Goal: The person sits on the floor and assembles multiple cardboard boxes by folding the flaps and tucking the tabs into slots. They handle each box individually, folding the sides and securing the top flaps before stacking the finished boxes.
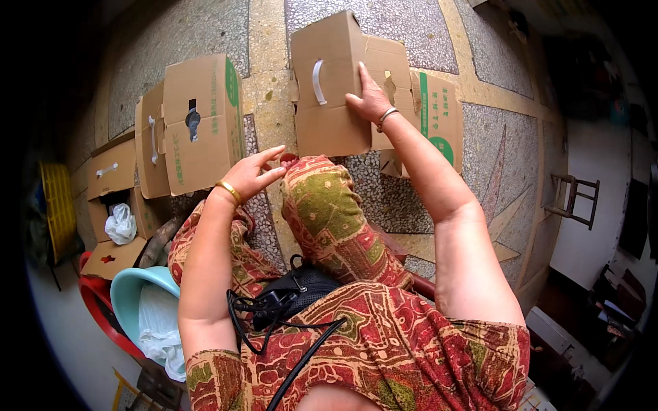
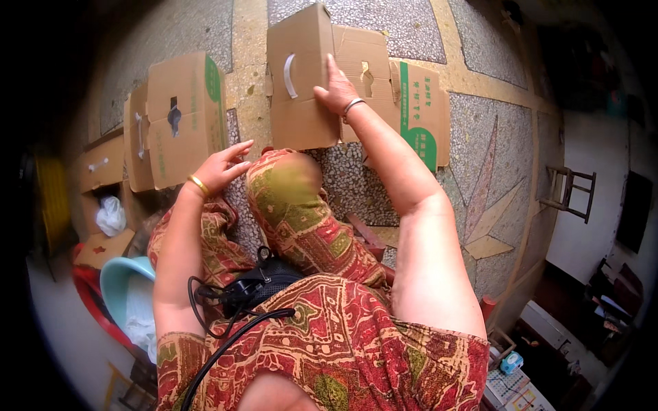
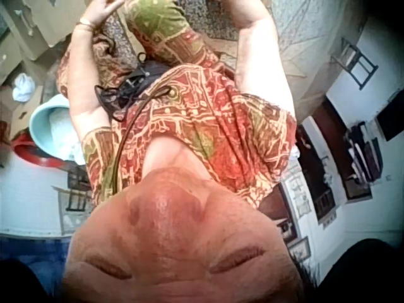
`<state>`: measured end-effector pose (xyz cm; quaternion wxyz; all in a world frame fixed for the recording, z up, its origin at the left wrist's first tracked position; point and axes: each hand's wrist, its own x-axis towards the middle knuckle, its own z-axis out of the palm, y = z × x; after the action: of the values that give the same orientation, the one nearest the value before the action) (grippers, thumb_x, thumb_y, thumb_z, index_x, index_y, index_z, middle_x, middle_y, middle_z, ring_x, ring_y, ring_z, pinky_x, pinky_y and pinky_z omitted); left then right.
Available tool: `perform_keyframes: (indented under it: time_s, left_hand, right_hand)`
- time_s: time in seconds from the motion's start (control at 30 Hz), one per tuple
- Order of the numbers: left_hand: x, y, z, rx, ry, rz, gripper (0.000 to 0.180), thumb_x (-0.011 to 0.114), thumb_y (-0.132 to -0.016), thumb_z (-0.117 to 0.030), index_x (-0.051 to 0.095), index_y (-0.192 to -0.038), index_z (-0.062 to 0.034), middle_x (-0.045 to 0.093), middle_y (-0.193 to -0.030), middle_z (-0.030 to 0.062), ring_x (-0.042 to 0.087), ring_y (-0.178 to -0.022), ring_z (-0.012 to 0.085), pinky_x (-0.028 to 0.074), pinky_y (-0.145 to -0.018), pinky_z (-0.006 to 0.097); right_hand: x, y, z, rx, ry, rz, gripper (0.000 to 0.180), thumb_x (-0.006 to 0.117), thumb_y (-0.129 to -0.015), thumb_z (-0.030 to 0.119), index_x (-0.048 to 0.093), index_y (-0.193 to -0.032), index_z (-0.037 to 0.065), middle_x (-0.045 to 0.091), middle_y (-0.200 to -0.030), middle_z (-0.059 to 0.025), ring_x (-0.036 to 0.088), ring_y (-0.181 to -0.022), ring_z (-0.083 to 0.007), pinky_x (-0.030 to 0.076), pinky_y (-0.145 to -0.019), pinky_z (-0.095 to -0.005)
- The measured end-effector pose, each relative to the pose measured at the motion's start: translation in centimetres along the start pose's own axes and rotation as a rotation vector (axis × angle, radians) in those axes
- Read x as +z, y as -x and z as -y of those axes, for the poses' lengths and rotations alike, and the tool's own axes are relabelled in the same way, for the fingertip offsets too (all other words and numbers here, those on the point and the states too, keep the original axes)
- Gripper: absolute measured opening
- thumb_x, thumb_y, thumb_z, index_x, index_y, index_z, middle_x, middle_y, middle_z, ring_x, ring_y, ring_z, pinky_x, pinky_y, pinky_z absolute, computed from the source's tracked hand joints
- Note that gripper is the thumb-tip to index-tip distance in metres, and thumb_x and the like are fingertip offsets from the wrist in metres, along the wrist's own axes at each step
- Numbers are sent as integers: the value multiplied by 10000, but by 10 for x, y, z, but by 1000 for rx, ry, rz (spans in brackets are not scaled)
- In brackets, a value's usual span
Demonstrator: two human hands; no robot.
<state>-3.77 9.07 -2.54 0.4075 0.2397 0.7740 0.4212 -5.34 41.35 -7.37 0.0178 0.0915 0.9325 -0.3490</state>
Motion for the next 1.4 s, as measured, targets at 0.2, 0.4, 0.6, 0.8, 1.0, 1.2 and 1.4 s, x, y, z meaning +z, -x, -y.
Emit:
perform_keyframes:
  time_s: [0.2,0.4,0.6,0.8,1.0,1.2,1.4]
  left_hand:
    - [-8,1,-6,-145,-65,25,545,606,-804,-326,433,-1273,-107,564,-1122,138,560,-981,218,445,-848,317]
    - [-6,-1,-18,-76,-121,23,541,606,-798,-342,447,-1262,-114,598,-1013,143,574,-880,219,458,-787,330]
    - [-7,-5,-21,-12,-138,15,536,601,-801,-338,446,-1253,-97,590,-1030,155,577,-883,241,457,-781,332]
    - [-8,-6,-22,-1,-193,16,472,554,-810,-337,472,-1194,-74,561,-1107,162,529,-1013,315,429,-846,351]
    - [-6,-7,-14,18,-241,-13,519,600,-798,-302,452,-1239,-71,588,-973,156,568,-827,252,453,-751,336]
    - [-5,-10,-8,11,-265,-33,503,595,-798,-291,457,-1232,-78,588,-970,156,564,-837,258,452,-753,341]
    - [-4,-16,-7,12,-296,-28,485,587,-805,-290,462,-1225,-83,572,-1059,157,563,-883,280,454,-773,348]
  right_hand:
    - [29,16,-39,279,182,-44,617,657,-714,287,424,-1209,3,466,-1196,-255,479,-1095,-341,398,-918,-370]
    - [41,-3,-67,414,80,34,379,619,-727,271,592,-1001,10,605,-983,-204,570,-961,-321,444,-849,-366]
    - [41,-27,-74,480,291,248,308,546,-771,293,652,-932,53,626,-953,-167,591,-912,-297,460,-813,-361]
    - [33,-40,-69,422,447,389,312,524,-796,303,649,-941,57,627,-951,-161,591,-907,-307,464,-810,-366]
    - [31,-42,-65,607,255,445,289,470,-829,246,637,-970,57,642,-811,-150,626,-530,-249,514,-480,-346]
    - [25,-37,-50,604,230,445,293,455,-833,254,642,-972,74,645,-852,-153,645,-648,-269,524,-589,-374]
    - [55,-24,-73,475,349,143,228,533,-805,231,609,-917,47,611,-956,-188,579,-927,-337,458,-812,-405]
